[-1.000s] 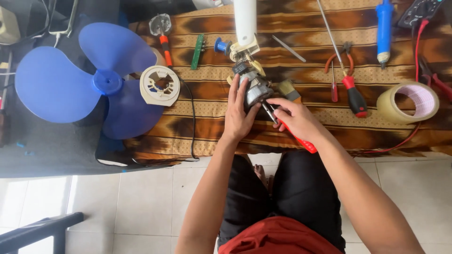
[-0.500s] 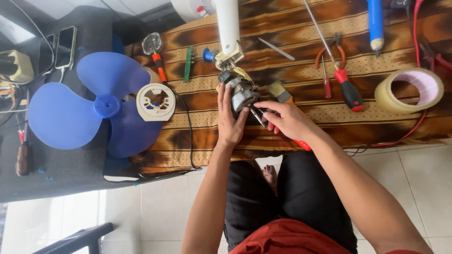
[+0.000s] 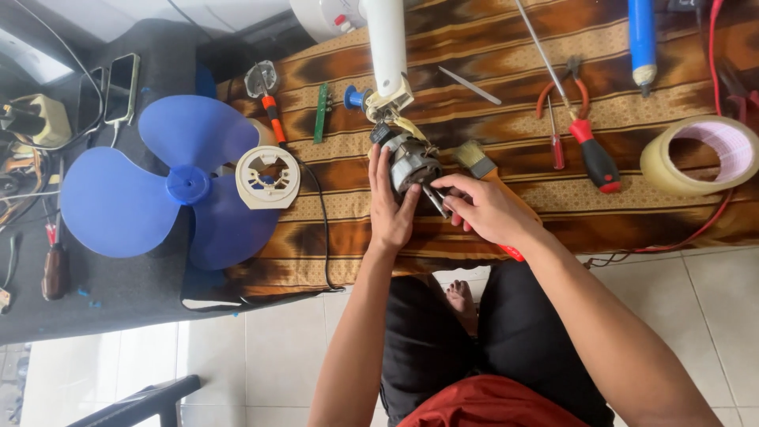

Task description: Reassembling and adjusting the motor components of an electric fan using hand tools on a workbench.

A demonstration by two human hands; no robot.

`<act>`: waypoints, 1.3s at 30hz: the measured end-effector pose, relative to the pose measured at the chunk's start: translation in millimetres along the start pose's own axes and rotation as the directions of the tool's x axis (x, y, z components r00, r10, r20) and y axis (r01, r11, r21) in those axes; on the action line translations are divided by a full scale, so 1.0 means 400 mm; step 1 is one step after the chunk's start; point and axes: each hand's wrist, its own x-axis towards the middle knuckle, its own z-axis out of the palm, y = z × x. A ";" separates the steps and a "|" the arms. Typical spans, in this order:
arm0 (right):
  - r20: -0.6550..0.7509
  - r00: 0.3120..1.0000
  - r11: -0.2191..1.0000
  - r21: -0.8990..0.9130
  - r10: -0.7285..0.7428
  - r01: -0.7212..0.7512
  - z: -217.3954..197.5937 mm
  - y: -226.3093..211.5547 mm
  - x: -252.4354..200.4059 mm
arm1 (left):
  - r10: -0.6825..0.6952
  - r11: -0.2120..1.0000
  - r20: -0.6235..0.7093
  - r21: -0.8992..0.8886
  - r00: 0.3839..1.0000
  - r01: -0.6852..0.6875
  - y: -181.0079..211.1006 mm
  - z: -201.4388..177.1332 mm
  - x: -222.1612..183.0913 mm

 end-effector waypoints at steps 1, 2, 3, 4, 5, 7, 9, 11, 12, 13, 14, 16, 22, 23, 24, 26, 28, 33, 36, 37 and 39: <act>0.003 1.000 1.000 -0.002 0.001 -0.001 0.005 0.014 0.007 | -0.003 1.000 -0.002 -0.001 1.000 0.003 -0.001 -0.001 -0.001; 0.003 1.000 0.999 0.033 0.002 -0.002 0.011 0.028 0.015 | -0.004 1.000 0.001 -0.004 1.000 0.004 -0.003 -0.002 -0.003; 0.002 1.000 0.998 0.066 0.003 -0.003 0.015 0.042 0.023 | -0.004 1.000 0.004 -0.010 1.000 0.004 -0.004 -0.001 -0.002; 0.004 1.000 0.998 0.063 0.005 -0.005 0.016 0.042 0.021 | -0.007 1.000 0.001 -0.012 1.000 0.007 -0.002 -0.001 -0.005; 0.004 1.000 0.992 0.124 0.009 -0.010 0.014 0.040 0.022 | -0.013 1.000 0.000 -0.010 1.000 0.013 0.000 -0.002 -0.003; 0.009 1.000 0.984 0.180 0.016 -0.017 0.012 0.029 0.020 | -0.022 1.000 -0.004 -0.011 1.000 0.022 0.003 -0.004 -0.003; 0.004 1.000 0.997 0.073 0.006 -0.006 0.008 0.009 0.018 | -0.022 1.000 -0.002 -0.007 1.000 0.022 0.003 -0.007 -0.002; -0.011 1.000 0.999 0.041 0.004 -0.003 0.015 0.019 0.022 | -0.018 1.000 -0.013 0.011 1.000 0.018 -0.002 -0.001 -0.002; -0.029 1.000 1.000 0.013 0.001 -0.001 0.019 0.024 0.024 | -0.012 0.999 -0.021 0.031 1.000 0.012 -0.004 0.001 -0.002; -0.024 1.000 1.000 0.011 -0.002 0.002 0.022 0.030 0.029 | -0.014 0.999 -0.027 0.033 1.000 0.015 -0.004 0.001 -0.003; -0.022 1.000 1.000 0.008 0.004 -0.004 0.025 0.036 0.033 | -0.019 0.999 -0.026 0.032 0.999 0.020 -0.003 0.000 -0.005; -0.029 1.000 1.000 0.000 0.008 -0.008 0.026 0.034 0.028 | -0.016 1.000 -0.027 0.024 1.000 0.016 0.001 -0.002 -0.008; -0.012 1.000 0.999 -0.035 0.002 -0.003 0.020 0.029 0.016 | -0.031 0.999 0.000 0.018 1.000 0.031 0.000 -0.001 -0.011; -0.030 1.000 1.000 -0.025 0.004 -0.004 0.018 0.023 0.016 | -0.039 0.999 0.005 0.014 0.999 0.039 0.001 -0.002 -0.009; -0.048 0.999 1.000 -0.015 0.006 -0.006 0.017 0.016 0.016 | -0.046 0.999 0.010 0.010 0.999 0.046 0.002 -0.004 -0.007; -0.048 0.999 0.999 -0.053 0.001 -0.004 0.022 0.005 0.014 | -0.052 0.999 0.009 0.010 0.999 0.052 0.006 -0.003 -0.007; -0.050 0.999 0.996 -0.089 0.003 -0.007 0.028 0.005 0.013 | -0.060 0.998 0.013 0.007 0.998 0.060 0.013 -0.004 -0.009; -0.081 0.997 0.989 -0.144 0.009 -0.021 0.032 0.026 0.029 | -0.080 0.997 0.022 0.009 0.997 0.080 0.027 -0.015 -0.007; -0.078 0.997 0.978 -0.208 0.005 -0.021 0.038 0.038 0.041 | -0.098 0.995 0.028 0.011 0.995 0.097 0.023 -0.016 -0.007; -0.083 0.997 0.977 -0.211 -0.002 -0.015 0.031 0.024 0.041 | -0.089 0.996 0.024 0.009 0.996 0.089 0.022 -0.018 -0.003; -0.048 0.997 0.975 -0.212 0.056 -0.065 0.017 -0.004 0.027 | -0.093 0.996 0.040 0.010 0.995 0.092 0.027 -0.017 -0.001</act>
